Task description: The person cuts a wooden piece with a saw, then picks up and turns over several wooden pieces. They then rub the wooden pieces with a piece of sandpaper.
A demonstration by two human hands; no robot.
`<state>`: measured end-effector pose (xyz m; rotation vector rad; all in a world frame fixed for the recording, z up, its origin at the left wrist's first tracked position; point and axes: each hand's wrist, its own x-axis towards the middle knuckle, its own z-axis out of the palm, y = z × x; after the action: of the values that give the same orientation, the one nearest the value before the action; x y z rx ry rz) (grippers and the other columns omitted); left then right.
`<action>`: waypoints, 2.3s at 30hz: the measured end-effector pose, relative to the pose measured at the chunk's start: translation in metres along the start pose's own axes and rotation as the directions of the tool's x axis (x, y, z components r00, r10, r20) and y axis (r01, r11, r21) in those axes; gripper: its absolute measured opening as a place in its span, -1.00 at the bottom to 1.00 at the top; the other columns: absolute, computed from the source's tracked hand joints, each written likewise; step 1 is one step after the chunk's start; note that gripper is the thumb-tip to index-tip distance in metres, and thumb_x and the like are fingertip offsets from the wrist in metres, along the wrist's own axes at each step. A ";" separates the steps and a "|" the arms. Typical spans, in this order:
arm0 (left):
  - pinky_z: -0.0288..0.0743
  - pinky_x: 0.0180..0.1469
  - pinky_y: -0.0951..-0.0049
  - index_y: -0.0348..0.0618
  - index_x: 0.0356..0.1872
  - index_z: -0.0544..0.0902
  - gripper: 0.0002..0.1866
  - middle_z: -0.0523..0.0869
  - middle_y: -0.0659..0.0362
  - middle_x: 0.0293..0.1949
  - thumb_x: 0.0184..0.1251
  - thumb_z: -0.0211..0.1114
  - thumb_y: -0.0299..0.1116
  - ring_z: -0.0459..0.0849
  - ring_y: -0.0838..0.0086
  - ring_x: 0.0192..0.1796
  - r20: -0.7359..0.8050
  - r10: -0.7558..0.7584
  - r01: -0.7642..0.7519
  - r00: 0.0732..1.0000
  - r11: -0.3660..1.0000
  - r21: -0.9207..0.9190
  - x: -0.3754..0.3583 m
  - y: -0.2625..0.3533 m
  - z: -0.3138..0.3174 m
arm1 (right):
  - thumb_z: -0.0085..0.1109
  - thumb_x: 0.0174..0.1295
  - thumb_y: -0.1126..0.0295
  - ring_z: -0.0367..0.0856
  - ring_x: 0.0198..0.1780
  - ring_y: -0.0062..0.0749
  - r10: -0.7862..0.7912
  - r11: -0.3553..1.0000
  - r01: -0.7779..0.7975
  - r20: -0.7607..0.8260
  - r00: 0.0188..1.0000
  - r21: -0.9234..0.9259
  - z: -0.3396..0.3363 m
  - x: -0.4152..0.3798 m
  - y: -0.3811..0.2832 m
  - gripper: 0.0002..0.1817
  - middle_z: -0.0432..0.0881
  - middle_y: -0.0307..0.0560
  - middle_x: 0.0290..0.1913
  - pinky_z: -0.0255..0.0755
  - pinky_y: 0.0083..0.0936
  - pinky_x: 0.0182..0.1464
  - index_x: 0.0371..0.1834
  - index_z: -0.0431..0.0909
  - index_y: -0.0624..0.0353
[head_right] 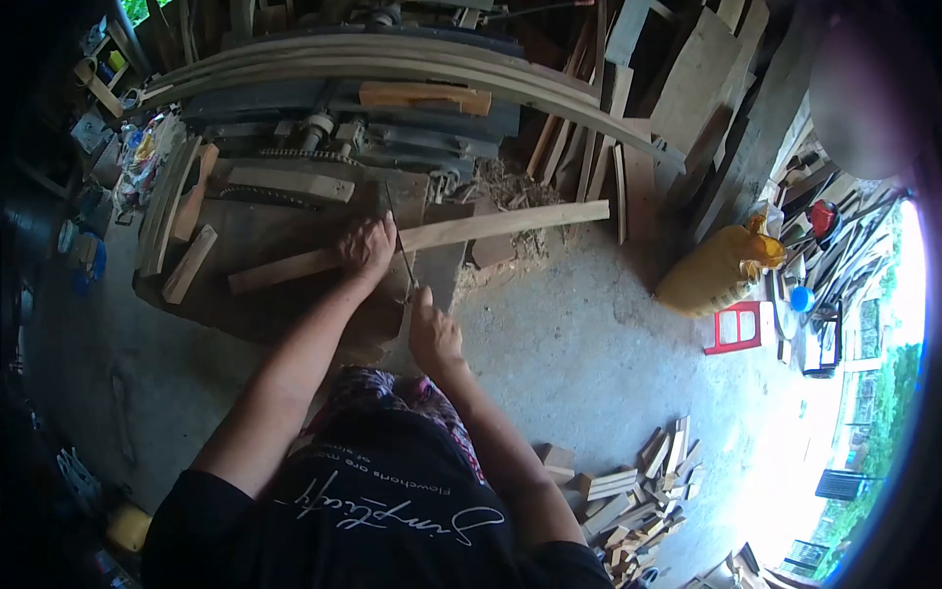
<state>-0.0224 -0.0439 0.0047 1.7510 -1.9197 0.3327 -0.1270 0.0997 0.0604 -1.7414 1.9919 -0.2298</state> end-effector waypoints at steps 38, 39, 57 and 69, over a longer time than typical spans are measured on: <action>0.53 -0.34 0.16 -0.05 -0.62 0.64 -0.60 0.69 0.11 -0.51 0.34 0.03 -0.10 0.67 0.23 -0.35 0.003 -0.046 0.046 0.999 0.993 -0.112 -0.007 0.010 0.007 | -0.16 0.22 0.46 0.63 -0.30 0.20 -0.149 0.988 0.152 -0.153 0.977 0.011 -0.002 0.046 -0.007 -0.75 0.60 0.33 -0.42 0.47 0.04 -0.26 -0.05 0.22 0.28; 0.54 -0.34 0.17 -0.05 -0.61 0.63 -0.61 0.69 0.11 -0.50 0.33 0.04 -0.10 0.67 0.23 -0.35 0.039 -0.062 0.066 0.997 0.991 -0.118 -0.007 0.011 0.006 | -0.17 0.23 0.46 0.63 -0.28 0.21 -0.107 0.993 0.111 -0.095 0.990 0.038 0.003 0.036 0.000 -0.74 0.61 0.33 -0.41 0.46 0.05 -0.26 -0.03 0.22 0.28; 0.52 -0.41 0.17 -0.05 -0.69 0.62 -0.58 0.67 0.14 -0.57 0.30 0.08 -0.08 0.66 0.24 -0.43 0.052 -0.043 0.049 0.998 0.992 -0.117 -0.004 0.012 -0.003 | -0.17 0.22 0.48 0.57 -0.30 0.34 -0.081 0.992 0.091 -0.127 0.989 0.081 0.003 0.057 -0.009 -0.76 0.59 0.35 -0.40 0.40 0.14 -0.26 -0.06 0.19 0.24; 0.44 -0.48 0.21 0.01 -0.78 0.46 -0.65 0.56 0.19 -0.68 0.15 0.26 -0.16 0.59 0.29 -0.53 -0.265 -0.004 -0.022 0.964 0.995 -0.095 -0.003 0.011 0.004 | -0.14 0.21 0.47 0.59 -0.28 0.28 -0.140 0.989 0.145 -0.103 0.985 0.040 -0.004 0.047 -0.003 -0.77 0.59 0.34 -0.40 0.44 0.09 -0.23 -0.09 0.20 0.27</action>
<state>-0.0339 -0.0421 0.0012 1.5499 -1.7237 0.4456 -0.1302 0.0527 0.0538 -1.8770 1.9149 -0.4167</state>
